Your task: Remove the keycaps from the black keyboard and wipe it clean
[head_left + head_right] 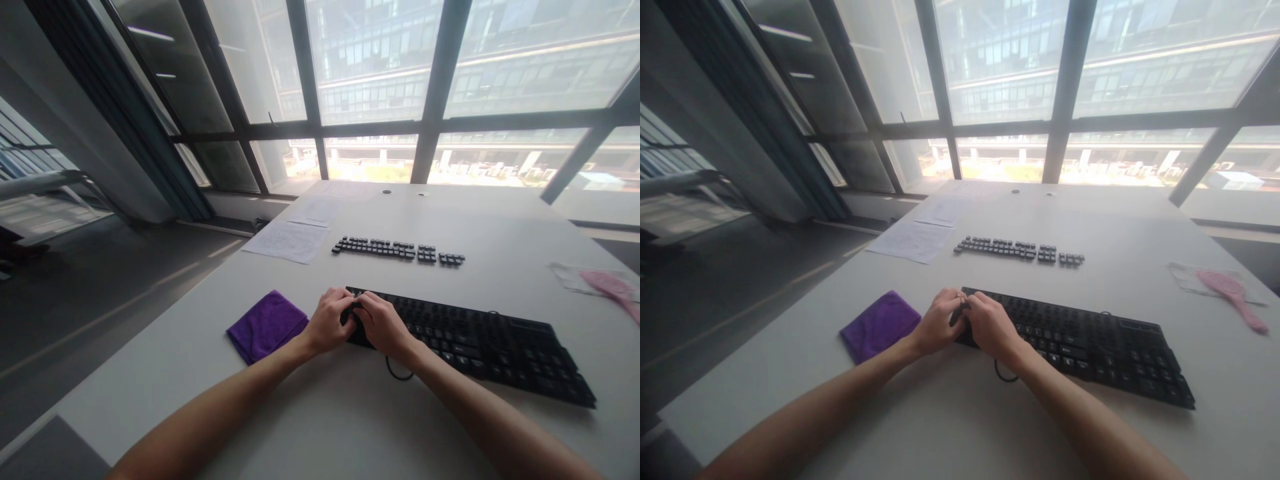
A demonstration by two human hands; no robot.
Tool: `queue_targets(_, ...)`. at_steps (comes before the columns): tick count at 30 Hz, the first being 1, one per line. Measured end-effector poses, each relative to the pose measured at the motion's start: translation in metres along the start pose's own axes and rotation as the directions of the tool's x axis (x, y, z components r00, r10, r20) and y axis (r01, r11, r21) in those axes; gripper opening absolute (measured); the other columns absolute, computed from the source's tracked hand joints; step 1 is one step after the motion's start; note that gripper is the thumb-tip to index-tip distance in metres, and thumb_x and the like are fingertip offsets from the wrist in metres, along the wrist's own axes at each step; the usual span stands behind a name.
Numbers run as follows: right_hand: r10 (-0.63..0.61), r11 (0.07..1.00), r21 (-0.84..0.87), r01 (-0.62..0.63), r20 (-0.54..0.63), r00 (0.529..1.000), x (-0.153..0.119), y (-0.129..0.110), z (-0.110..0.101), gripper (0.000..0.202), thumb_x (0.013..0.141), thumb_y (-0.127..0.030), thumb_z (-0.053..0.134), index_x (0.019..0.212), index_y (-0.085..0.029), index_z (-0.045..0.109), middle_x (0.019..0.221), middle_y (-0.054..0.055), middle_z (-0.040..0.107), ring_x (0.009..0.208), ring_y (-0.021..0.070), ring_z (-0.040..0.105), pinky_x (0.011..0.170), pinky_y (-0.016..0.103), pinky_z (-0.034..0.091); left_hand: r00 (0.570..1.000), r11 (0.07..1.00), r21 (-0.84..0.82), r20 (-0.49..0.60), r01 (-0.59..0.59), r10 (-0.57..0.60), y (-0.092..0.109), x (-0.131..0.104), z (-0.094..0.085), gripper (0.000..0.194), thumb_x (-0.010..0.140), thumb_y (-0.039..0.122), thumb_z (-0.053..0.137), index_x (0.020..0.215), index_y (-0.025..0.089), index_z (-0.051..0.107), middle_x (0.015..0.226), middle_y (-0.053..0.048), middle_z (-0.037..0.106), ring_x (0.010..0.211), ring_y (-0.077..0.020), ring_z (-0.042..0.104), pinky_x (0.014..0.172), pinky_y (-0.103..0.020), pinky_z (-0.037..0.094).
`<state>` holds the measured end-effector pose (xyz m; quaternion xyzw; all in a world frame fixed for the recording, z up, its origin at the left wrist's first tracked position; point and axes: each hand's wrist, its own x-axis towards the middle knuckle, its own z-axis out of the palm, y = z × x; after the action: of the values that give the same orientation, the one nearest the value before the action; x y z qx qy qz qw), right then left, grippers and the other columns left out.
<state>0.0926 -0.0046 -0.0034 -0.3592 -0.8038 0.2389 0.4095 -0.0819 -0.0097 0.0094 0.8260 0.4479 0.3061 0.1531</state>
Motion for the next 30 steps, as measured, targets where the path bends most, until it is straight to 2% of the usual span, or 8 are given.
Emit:
queue_targets(5,0.107,0.991,0.093,-0.101,-0.062,0.992,0.003,0.001,-0.005,0.014,0.091,-0.014,0.053,0.079,-0.020,0.057,0.077,0.002,0.060,0.074,0.0182,0.055,0.067,0.028,0.040,0.999,0.999,-0.039,0.016,0.037,-0.037,-0.001,0.000,0.004,0.008,0.084,0.028,0.069,0.085,0.021,0.071,0.092,-0.005,0.065,0.094,-0.0225,0.056,0.085,-0.036,0.046)
queue_targets(16,0.139,0.980,0.156,-0.124,-0.083,0.987,0.004,0.001,-0.006,0.019,0.088,-0.018,0.052,0.069,-0.021,0.055,0.069,0.000,0.057,0.067,0.0170,0.052,0.063,0.028,0.037,0.997,0.996,-0.072,-0.048,0.051,-0.055,-0.008,0.001,0.011,0.007,0.083,0.027,0.073,0.078,0.023,0.070,0.090,-0.003,0.066,0.094,-0.0225,0.057,0.085,-0.037,0.048)
queue_targets(19,0.173,0.969,0.194,-0.152,-0.098,0.980,0.005,0.002,-0.007,0.020,0.088,-0.018,0.050,0.069,-0.020,0.054,0.066,-0.001,0.056,0.065,0.0162,0.051,0.062,0.027,0.036,0.997,0.996,-0.079,-0.049,0.051,-0.055,-0.007,0.002,0.013,0.005,0.086,0.026,0.070,0.083,0.022,0.071,0.091,-0.004,0.065,0.094,-0.0218,0.058,0.085,-0.036,0.048)
queue_targets(25,0.201,0.961,0.224,-0.162,-0.162,0.966,0.006,0.001,-0.008,0.019,0.090,-0.020,0.050,0.071,-0.020,0.054,0.068,-0.001,0.057,0.066,0.0164,0.052,0.063,0.027,0.038,0.997,0.988,-0.149,-0.051,0.044,-0.052,-0.001,0.001,0.010,0.014,0.093,0.032,0.061,0.093,0.022,0.070,0.092,-0.005,0.064,0.090,-0.0199,0.060,0.081,-0.033,0.048)
queue_targets(30,0.215,0.955,0.247,-0.165,-0.195,0.957,0.005,0.000,-0.009,0.018,0.093,-0.023,0.049,0.077,-0.020,0.057,0.071,0.001,0.060,0.069,0.0178,0.056,0.066,0.028,0.041,0.995,0.985,-0.174,-0.097,-0.010,-0.007,0.002,0.001,0.005,0.017,0.090,0.030,0.065,0.106,0.023,0.065,0.098,-0.005,0.065,0.092,-0.0201,0.061,0.082,-0.032,0.049)
